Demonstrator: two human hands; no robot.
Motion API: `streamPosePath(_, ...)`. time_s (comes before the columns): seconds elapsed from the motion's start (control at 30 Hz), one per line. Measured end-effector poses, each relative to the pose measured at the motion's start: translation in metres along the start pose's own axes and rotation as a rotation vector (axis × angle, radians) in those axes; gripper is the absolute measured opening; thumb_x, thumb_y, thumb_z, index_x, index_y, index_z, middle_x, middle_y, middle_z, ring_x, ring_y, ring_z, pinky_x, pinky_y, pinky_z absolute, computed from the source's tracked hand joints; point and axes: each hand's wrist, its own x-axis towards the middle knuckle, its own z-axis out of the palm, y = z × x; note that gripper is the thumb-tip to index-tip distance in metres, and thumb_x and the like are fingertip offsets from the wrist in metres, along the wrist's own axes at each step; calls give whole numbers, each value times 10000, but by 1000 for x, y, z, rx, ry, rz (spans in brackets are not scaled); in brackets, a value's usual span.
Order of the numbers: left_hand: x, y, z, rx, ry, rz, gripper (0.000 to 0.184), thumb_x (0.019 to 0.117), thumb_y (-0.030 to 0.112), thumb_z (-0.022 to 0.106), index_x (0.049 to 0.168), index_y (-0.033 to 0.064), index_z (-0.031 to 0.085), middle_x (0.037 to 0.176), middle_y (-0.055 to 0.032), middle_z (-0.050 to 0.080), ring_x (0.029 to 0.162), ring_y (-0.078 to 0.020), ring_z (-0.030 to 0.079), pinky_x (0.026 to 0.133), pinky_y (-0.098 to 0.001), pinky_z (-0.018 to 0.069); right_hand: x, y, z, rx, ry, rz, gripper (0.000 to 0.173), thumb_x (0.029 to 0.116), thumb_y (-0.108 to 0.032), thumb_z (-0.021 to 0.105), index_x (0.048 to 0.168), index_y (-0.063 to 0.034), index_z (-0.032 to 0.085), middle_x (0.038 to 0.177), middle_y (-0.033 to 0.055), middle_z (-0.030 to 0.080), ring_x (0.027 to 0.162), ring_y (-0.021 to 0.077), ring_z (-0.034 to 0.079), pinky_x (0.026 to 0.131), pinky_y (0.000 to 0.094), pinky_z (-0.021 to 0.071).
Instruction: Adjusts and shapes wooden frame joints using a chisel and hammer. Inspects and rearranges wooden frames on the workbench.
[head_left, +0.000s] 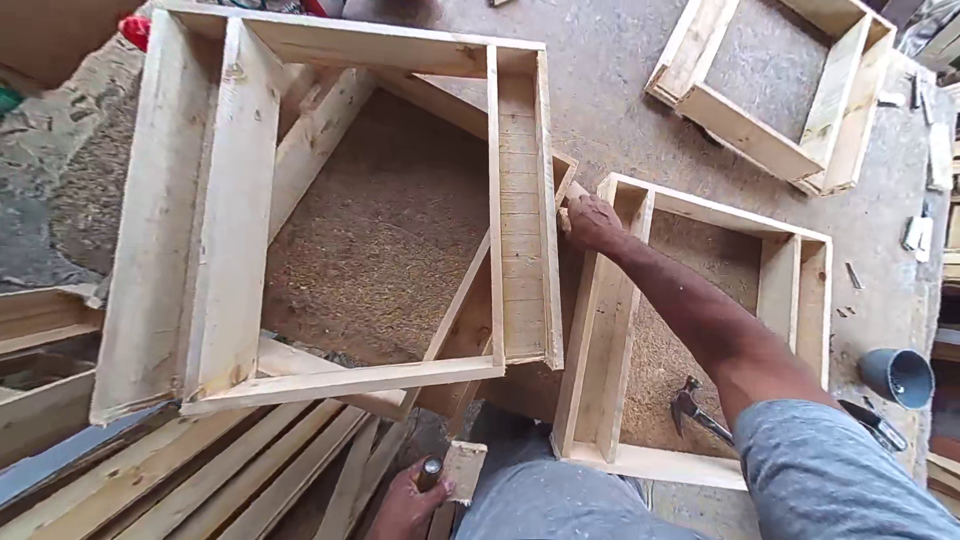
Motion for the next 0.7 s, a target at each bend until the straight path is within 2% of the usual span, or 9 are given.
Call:
streamPosePath(0.07,3,3,-3,23,8,5,402,750,347,822,1016,60,733,849,-31,740,754,-115,714,735,-356,623,14,9,6,-61,-18,17,781,736,-479,830,1272,34,589,1314,275,587,1246,450,560,1000,615,467)
streamPosePath(0.13,8,8,-6,12,3,21,377,752,323,831,1009,63,740,844,-31,745,748,-115,716,728,-349,624,30,12,3,-89,-95,78,1207,652,-643,848,1508,69,382,1534,329,406,1414,478,425,1119,623,387)
streamPosePath(0.2,9,13,-5,-5,3,13,379,756,298,832,1036,59,739,870,-34,752,767,-114,723,747,-346,628,44,6,1,-81,-216,144,1385,618,-693,839,1579,84,213,1599,354,288,1452,497,372,1119,643,380)
streamPosePath(0.27,8,18,-6,39,11,-17,405,757,303,820,1061,49,735,887,-45,750,775,-126,721,750,-369,627,44,-3,4,-34,-239,203,1308,665,-575,839,1582,93,189,1577,379,297,1427,516,393,1090,654,411)
streamPosePath(0.33,11,21,-5,99,17,-34,402,752,337,814,1044,70,742,870,-30,744,766,-121,713,740,-378,620,34,-1,8,25,-98,198,1009,713,-433,850,1480,52,410,1394,350,490,1251,503,545,969,651,491)
streamPosePath(0.4,15,24,-4,132,16,-47,387,753,366,810,1029,102,747,861,-11,741,764,-113,708,742,-377,616,25,-1,17,10,9,146,796,731,-388,834,1364,3,551,1250,296,576,1134,465,598,923,637,500)
streamPosePath(0.43,16,25,-4,137,12,-55,388,752,375,807,1033,114,749,867,-3,745,770,-107,711,748,-372,617,22,-3,21,5,21,135,748,739,-377,827,1337,-6,573,1229,289,586,1121,461,603,927,633,498)
streamPosePath(0.57,19,30,-4,171,-23,-60,394,778,384,792,1068,122,743,916,-9,743,835,-107,711,815,-386,607,19,-12,25,9,-35,220,781,776,-336,805,1407,7,497,1261,308,597,1153,487,607,895,658,516)
streamPosePath(0.7,8,33,-10,164,-41,-18,326,829,320,793,1063,101,734,932,-33,730,866,-114,694,842,-394,587,-1,-21,20,-70,-68,121,793,739,-319,856,1388,-10,522,1249,355,560,1144,557,568,823,712,505)
